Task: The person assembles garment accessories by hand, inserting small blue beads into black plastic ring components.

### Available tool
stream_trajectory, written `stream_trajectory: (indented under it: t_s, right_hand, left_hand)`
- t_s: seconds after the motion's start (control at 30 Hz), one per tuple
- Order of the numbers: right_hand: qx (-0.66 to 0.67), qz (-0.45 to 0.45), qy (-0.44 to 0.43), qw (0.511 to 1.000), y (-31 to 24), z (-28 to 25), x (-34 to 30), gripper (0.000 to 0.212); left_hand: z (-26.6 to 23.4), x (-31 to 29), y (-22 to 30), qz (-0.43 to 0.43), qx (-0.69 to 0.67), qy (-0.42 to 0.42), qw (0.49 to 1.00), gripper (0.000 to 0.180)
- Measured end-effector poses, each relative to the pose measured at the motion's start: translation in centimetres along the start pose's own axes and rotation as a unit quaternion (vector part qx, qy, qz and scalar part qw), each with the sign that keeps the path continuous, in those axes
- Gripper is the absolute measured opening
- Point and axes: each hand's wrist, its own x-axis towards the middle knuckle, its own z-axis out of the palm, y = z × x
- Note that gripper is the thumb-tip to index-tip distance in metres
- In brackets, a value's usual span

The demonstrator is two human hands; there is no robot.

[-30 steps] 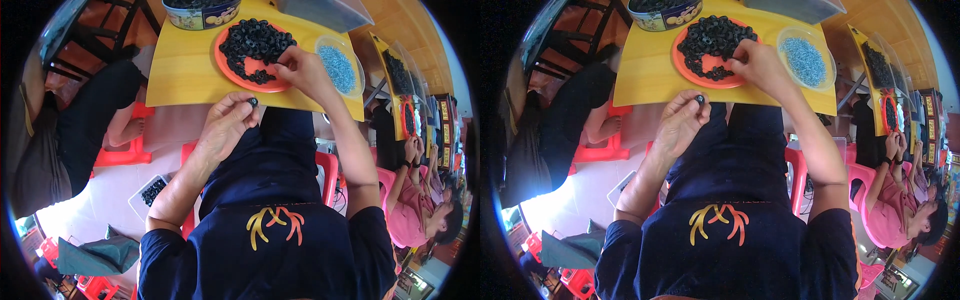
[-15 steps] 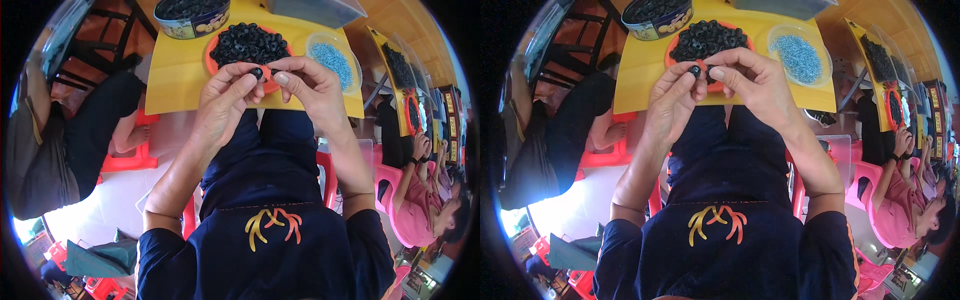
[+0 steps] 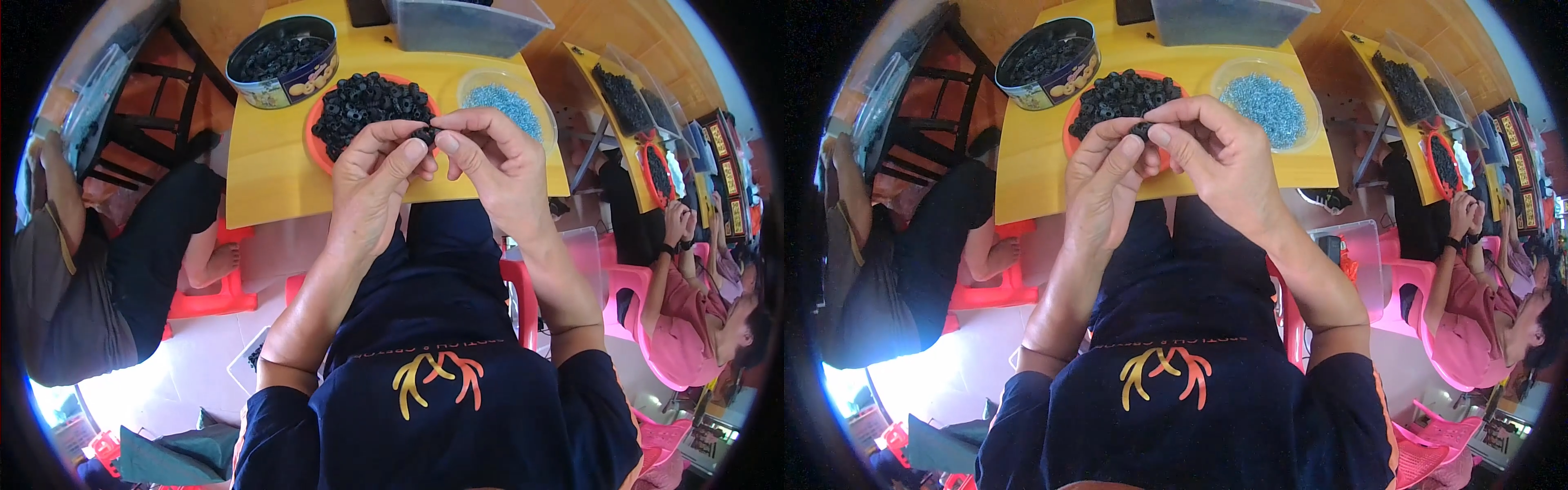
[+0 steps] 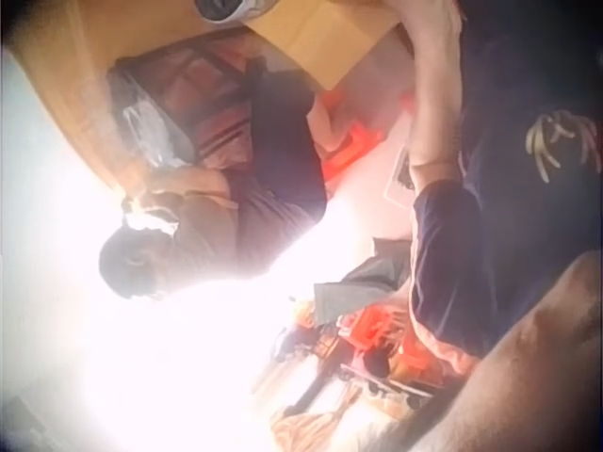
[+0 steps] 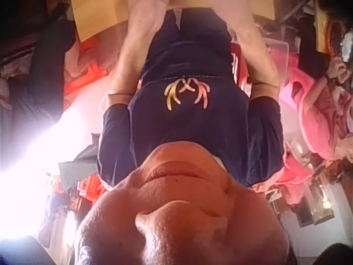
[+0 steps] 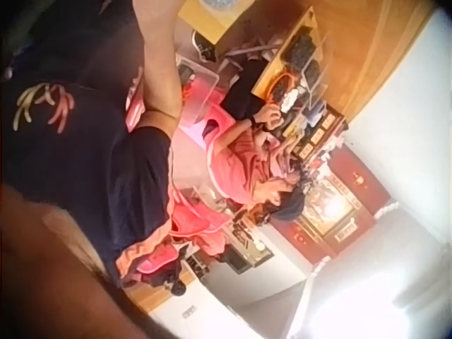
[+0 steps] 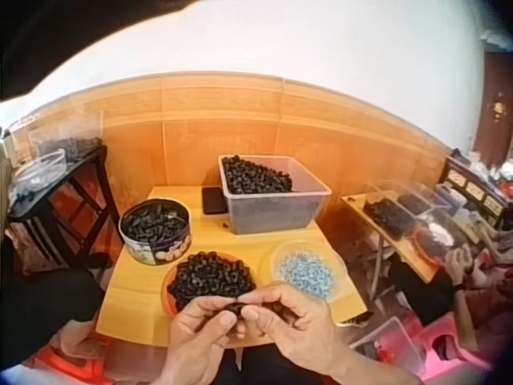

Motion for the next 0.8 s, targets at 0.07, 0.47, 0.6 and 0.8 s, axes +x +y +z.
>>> stream_trajectory:
  t_s: [0.07, 0.47, 0.6, 0.8]
  right_hand:
    - [-0.053, -0.048, 0.013, 0.997, -0.1, 0.0, 0.0, 0.012]
    - [-0.101, -0.089, 0.039, 0.990, -0.7, -0.7, -0.6, 0.013]
    - [-0.104, -0.107, 0.044, 0.988, -0.4, -0.8, -0.9, 0.014]
    - [-0.015, -0.019, 0.042, 0.999, -1.3, -1.1, -1.5, 0.014]
  left_hand:
    - [0.6, 0.1, 0.1, 0.024, 0.029, 0.005, 0.999, 0.020]
    - [2.2, 0.3, -0.4, 0.073, 0.135, 0.033, 0.988, 0.018]
    - [2.4, 0.2, -0.8, 0.086, 0.145, 0.022, 0.986, 0.018]
    - [2.6, -0.5, -0.9, 0.095, 0.155, 0.024, 0.983, 0.018]
